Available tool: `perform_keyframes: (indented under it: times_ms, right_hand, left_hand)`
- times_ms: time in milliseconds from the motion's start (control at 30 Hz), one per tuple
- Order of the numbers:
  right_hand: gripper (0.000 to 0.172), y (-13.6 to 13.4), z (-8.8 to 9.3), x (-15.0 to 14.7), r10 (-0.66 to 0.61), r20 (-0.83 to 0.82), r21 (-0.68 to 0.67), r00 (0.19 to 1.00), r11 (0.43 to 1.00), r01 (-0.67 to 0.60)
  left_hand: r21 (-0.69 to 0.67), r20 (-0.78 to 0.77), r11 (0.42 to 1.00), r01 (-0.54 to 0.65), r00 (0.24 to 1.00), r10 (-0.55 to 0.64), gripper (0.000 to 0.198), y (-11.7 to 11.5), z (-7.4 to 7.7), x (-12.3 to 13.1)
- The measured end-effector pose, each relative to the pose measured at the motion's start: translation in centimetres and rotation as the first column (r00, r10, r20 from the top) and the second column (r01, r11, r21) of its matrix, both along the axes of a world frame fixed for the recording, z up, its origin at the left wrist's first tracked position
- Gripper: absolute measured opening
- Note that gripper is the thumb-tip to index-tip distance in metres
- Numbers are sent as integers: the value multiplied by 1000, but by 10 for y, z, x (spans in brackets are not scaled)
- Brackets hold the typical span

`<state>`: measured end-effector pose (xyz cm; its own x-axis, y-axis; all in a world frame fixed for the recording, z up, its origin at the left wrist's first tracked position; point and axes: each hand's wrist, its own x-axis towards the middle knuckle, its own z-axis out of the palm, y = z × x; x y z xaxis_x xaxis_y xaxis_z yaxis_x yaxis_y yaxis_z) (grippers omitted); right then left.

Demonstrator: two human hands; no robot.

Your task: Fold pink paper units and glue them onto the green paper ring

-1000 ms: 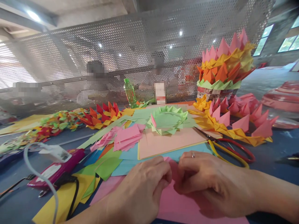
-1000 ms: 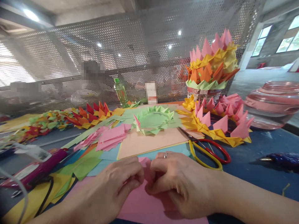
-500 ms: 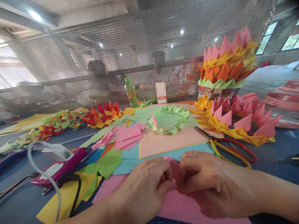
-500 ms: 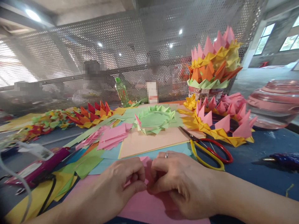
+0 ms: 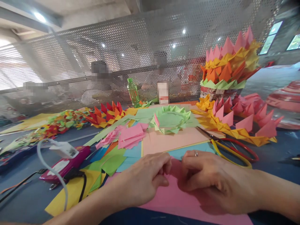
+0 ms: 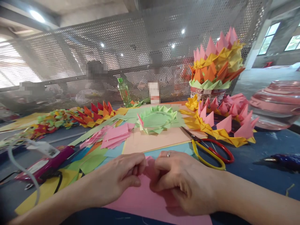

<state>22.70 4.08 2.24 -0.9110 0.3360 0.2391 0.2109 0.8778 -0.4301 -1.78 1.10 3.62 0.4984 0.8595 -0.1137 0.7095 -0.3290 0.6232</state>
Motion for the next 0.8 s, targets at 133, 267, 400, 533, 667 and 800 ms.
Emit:
perform_keyframes:
  times_ms: [133, 267, 400, 533, 667, 800]
  right_hand:
    - [22, 0, 2, -1, 20, -28, 4, 999, 1000, -20]
    - [24, -1, 2, -2, 24, -29, 16, 999, 1000, -23]
    - [30, -1, 3, -2, 40, -20, 21, 999, 999, -40]
    - [29, 0, 2, -3, 39, -39, 7, 998, 999, -38]
    - [29, 1, -1, -2, 39, -38, 12, 999, 999, -38]
    - [29, 0, -1, -2, 40, -39, 5, 998, 999, -40]
  left_hand:
    - [-25, -26, 998, 64, 998, -65, 19, 2, 6, -4]
    - [-62, -1, 996, 60, 998, -61, 19, 6, 7, -3]
    - [-78, 41, 995, 68, 997, -65, 19, 10, 4, -4]
    - [-134, 42, 990, 33, 999, -27, 12, 8, 1, -2]
    - [-40, 11, 997, -65, 998, 66, 12, 3, -1, 7]
    - [40, 7, 995, -90, 996, 89, 16, -1, -4, 12]
